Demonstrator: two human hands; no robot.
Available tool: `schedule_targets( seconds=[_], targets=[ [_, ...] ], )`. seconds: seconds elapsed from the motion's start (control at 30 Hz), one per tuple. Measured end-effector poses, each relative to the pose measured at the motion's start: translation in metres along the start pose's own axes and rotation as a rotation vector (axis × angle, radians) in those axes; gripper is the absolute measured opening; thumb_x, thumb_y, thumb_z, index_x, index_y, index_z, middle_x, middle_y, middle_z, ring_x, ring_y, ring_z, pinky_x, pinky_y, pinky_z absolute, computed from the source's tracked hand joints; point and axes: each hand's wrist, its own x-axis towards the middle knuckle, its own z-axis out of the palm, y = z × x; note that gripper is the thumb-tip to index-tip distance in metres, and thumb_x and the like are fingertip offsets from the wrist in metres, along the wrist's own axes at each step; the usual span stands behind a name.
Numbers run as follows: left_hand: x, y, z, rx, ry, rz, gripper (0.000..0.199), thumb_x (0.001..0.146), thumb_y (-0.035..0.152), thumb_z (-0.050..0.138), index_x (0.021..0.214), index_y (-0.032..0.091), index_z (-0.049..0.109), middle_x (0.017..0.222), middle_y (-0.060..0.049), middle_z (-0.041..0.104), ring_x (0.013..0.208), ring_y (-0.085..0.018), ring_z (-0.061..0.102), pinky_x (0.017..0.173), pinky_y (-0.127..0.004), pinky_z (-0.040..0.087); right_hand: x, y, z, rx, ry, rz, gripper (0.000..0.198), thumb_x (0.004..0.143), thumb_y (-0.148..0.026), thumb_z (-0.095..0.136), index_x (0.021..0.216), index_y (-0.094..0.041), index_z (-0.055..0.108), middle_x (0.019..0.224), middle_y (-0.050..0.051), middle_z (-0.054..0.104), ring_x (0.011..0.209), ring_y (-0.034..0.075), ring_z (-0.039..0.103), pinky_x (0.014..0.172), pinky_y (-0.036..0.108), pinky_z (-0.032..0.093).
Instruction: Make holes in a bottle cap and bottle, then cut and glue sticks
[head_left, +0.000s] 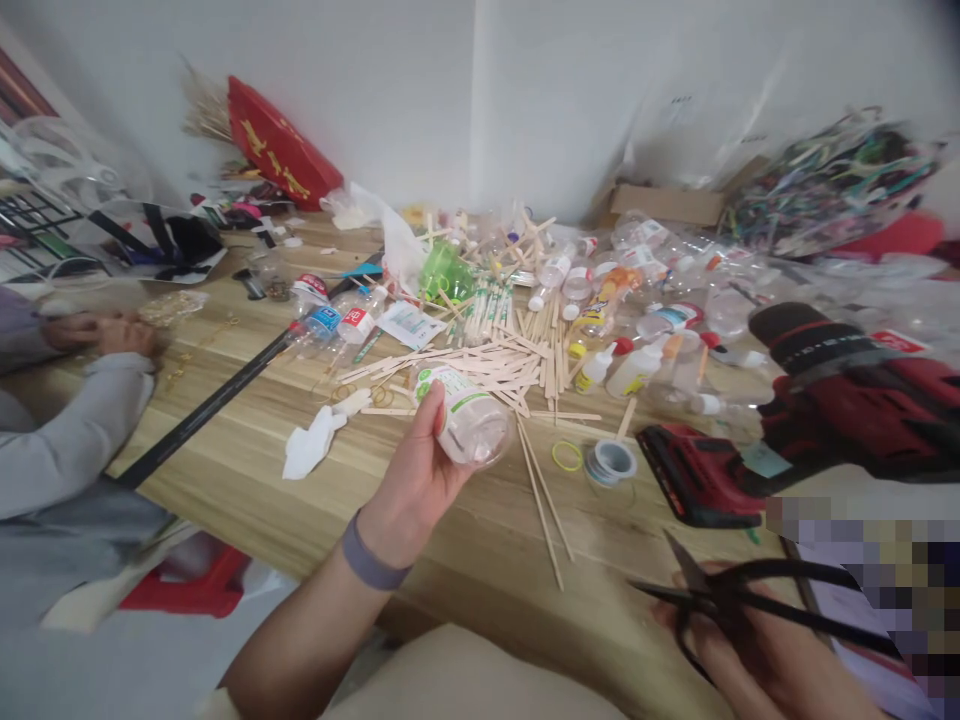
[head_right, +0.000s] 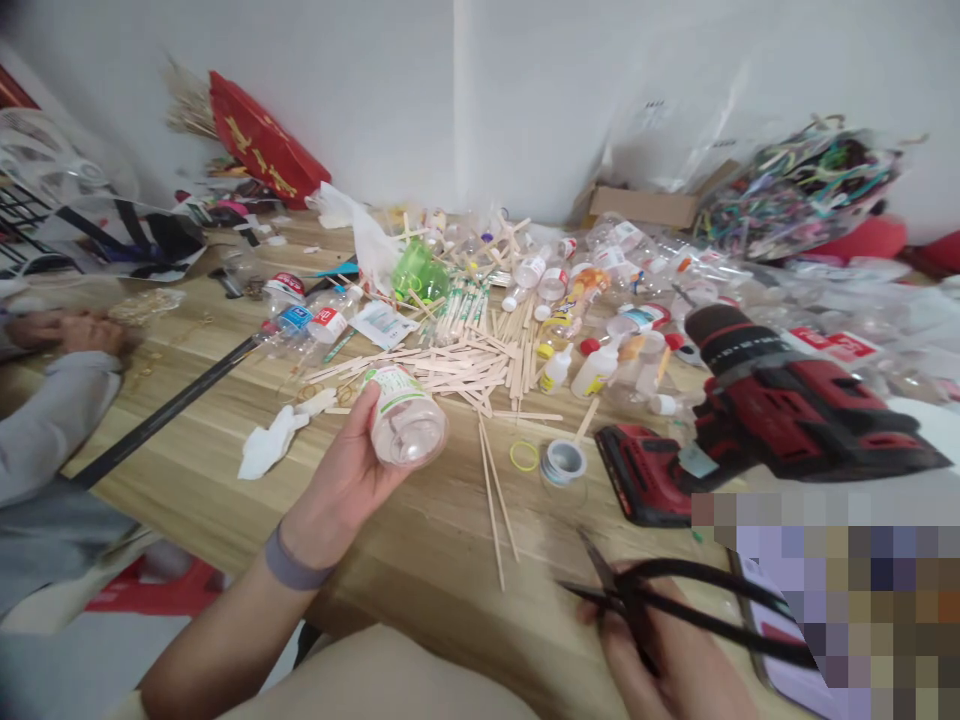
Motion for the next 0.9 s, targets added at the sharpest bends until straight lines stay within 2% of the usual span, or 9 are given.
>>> schedule_targets(
  seconds=[0.03, 0.07, 0.13, 0.23, 0.4, 0.57, 0.7, 0.77, 0.9],
  targets=[
    [0.0, -0.002, 0.002, 0.004, -0.005, 0.006, 0.009, 0.095, 0.025, 0.056, 0.095, 0.019, 0.063, 0.082, 0.003, 0.071, 0.069, -0.012, 0.068, 0.075, -0.028, 0.057, 0.008, -0.018, 0.004, 0.08, 0.032, 0.009, 0.019, 0.088, -0.038, 0.052, 0.086, -0.024, 0.065, 0.075, 0.006, 0.072, 0.064, 0.021, 0.072, 0.056, 0.026, 0.06],
    [-0.001, -0.005, 0.005, 0.011, -0.011, 0.01, 0.009, 0.095, 0.024, 0.056, 0.095, 0.019, 0.063, 0.082, 0.003, 0.071, 0.069, -0.011, 0.067, 0.075, -0.026, 0.056, 0.017, -0.035, 0.008, 0.176, 0.005, 0.005, 0.018, 0.088, -0.038, 0.054, 0.09, -0.024, 0.065, 0.076, 0.006, 0.072, 0.064, 0.02, 0.072, 0.056, 0.025, 0.06],
    [-0.002, -0.009, 0.009, 0.037, -0.026, 0.017, 0.008, 0.094, 0.024, 0.057, 0.094, 0.02, 0.064, 0.083, 0.003, 0.071, 0.071, -0.011, 0.067, 0.075, -0.025, 0.055, 0.034, -0.062, 0.018, 0.269, 0.053, 0.001, 0.023, 0.089, -0.039, 0.056, 0.101, -0.022, 0.065, 0.089, 0.008, 0.074, 0.071, 0.02, 0.073, 0.057, 0.025, 0.06],
    [-0.006, -0.012, 0.013, 0.064, -0.038, 0.039, 0.007, 0.093, 0.023, 0.058, 0.092, 0.02, 0.064, 0.08, 0.003, 0.071, 0.07, -0.012, 0.067, 0.073, -0.026, 0.056, 0.054, -0.081, 0.032, 0.214, 0.054, -0.107, 0.026, 0.095, -0.035, 0.049, 0.108, -0.02, 0.067, 0.092, 0.007, 0.074, 0.071, 0.017, 0.071, 0.062, 0.027, 0.06],
    [-0.007, -0.015, 0.011, 0.068, -0.026, 0.071, 0.009, 0.09, 0.018, 0.062, 0.081, 0.02, 0.06, 0.071, 0.005, 0.066, 0.068, -0.011, 0.064, 0.074, -0.025, 0.056, 0.074, -0.082, 0.046, -0.245, 0.237, -0.425, 0.024, 0.096, -0.024, 0.047, 0.1, -0.017, 0.07, 0.085, 0.008, 0.075, 0.074, 0.019, 0.071, 0.064, 0.026, 0.057],
    [-0.004, -0.019, 0.004, 0.144, -0.106, 0.108, 0.031, 0.087, 0.024, 0.065, 0.062, 0.02, 0.047, 0.066, 0.005, 0.056, 0.068, -0.01, 0.059, 0.077, -0.025, 0.053, 0.081, -0.082, 0.048, -0.526, 0.155, -0.497, 0.03, 0.095, -0.017, 0.041, 0.114, -0.015, 0.064, 0.089, 0.007, 0.075, 0.073, 0.017, 0.069, 0.059, 0.025, 0.051],
    [-0.005, -0.02, 0.004, 0.179, -0.173, 0.12, 0.04, 0.089, 0.024, 0.063, 0.055, 0.019, 0.041, 0.06, 0.006, 0.047, 0.06, -0.007, 0.05, 0.069, -0.022, 0.048, 0.084, -0.086, 0.05, -0.65, 0.161, -0.509, 0.03, 0.091, -0.01, 0.043, 0.11, -0.013, 0.065, 0.083, 0.006, 0.074, 0.067, 0.017, 0.066, 0.054, 0.027, 0.046],
    [-0.005, -0.021, 0.005, 0.199, -0.149, 0.132, 0.042, 0.088, 0.024, 0.064, 0.053, 0.018, 0.041, 0.057, 0.006, 0.044, 0.057, -0.007, 0.046, 0.065, -0.02, 0.046, 0.085, -0.088, 0.052, -0.644, 0.16, -0.488, 0.028, 0.091, -0.01, 0.044, 0.108, -0.012, 0.066, 0.079, 0.006, 0.073, 0.064, 0.018, 0.066, 0.052, 0.028, 0.043],
    [-0.005, -0.023, 0.004, 0.225, -0.062, 0.162, 0.042, 0.083, 0.023, 0.07, 0.053, 0.018, 0.041, 0.054, 0.007, 0.043, 0.053, -0.006, 0.044, 0.062, -0.021, 0.044, 0.091, -0.091, 0.053, -0.305, 0.011, -0.235, 0.027, 0.089, -0.019, 0.046, 0.099, -0.012, 0.07, 0.071, 0.011, 0.071, 0.059, 0.02, 0.064, 0.047, 0.027, 0.035]
  ],
)
